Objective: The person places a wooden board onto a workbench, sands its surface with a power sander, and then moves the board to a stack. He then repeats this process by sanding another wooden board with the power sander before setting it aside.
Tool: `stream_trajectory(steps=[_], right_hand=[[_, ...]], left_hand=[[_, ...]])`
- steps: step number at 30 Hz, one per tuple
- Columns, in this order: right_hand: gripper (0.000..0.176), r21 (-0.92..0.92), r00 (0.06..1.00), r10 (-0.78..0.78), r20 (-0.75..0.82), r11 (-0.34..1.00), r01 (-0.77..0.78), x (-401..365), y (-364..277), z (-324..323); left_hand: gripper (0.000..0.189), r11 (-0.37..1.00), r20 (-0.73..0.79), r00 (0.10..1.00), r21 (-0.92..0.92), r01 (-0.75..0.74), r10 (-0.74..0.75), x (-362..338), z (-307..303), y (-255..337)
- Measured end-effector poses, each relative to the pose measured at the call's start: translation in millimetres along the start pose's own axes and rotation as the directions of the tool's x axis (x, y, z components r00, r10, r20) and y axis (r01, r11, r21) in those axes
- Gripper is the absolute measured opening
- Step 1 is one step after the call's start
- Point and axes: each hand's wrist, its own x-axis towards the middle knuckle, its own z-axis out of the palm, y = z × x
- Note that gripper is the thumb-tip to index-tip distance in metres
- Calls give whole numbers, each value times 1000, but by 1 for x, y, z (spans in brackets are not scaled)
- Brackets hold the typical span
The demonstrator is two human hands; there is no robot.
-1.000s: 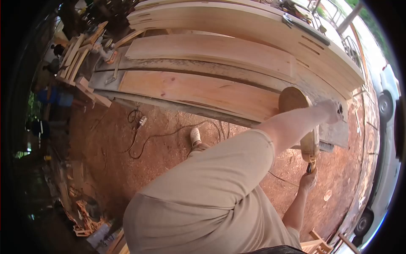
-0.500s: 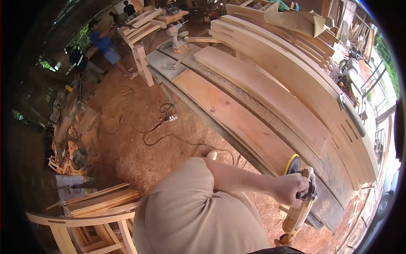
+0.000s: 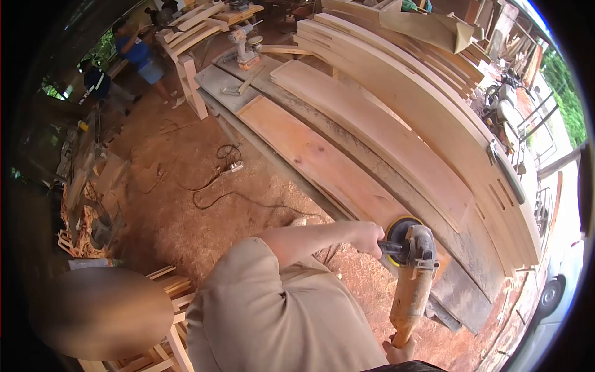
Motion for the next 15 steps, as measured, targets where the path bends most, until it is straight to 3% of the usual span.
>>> stream_trajectory(steps=[1,2,4,5,7,8,10,13,15], right_hand=[[40,4,1000,1,6,1000,-1,-1,-7,7],[40,11,1000,18,3,1000,-18,-3,-14,13],[44,235,985,61,164,967,-99,-2,-26,30],[44,232,982,86,168,965,-124,0,-25,34],[46,553,954,-12,299,817,-162,-8,-12,33],[46,534,954,37,297,822,-198,-18,-9,32],[49,683,952,-62,300,711,-169,-28,-15,32],[49,613,985,2,170,783,-107,-35,-29,32],[49,523,995,25,92,849,-70,-35,-41,37]], left_hand=[[39,989,-28,1000,149,3,1,4,-8,-4],[39,989,-11,1000,149,2,-1,7,-14,-6],[33,914,-34,998,405,-27,44,12,-28,-6],[30,883,18,999,469,20,-33,18,-32,1],[28,813,82,990,580,44,-112,32,-31,18],[28,777,87,991,629,26,-103,43,-23,22],[27,835,3,1000,550,1,-3,57,-1,35],[27,920,-52,998,392,-16,40,64,1,31],[26,919,-88,982,375,-121,165,50,0,20]])
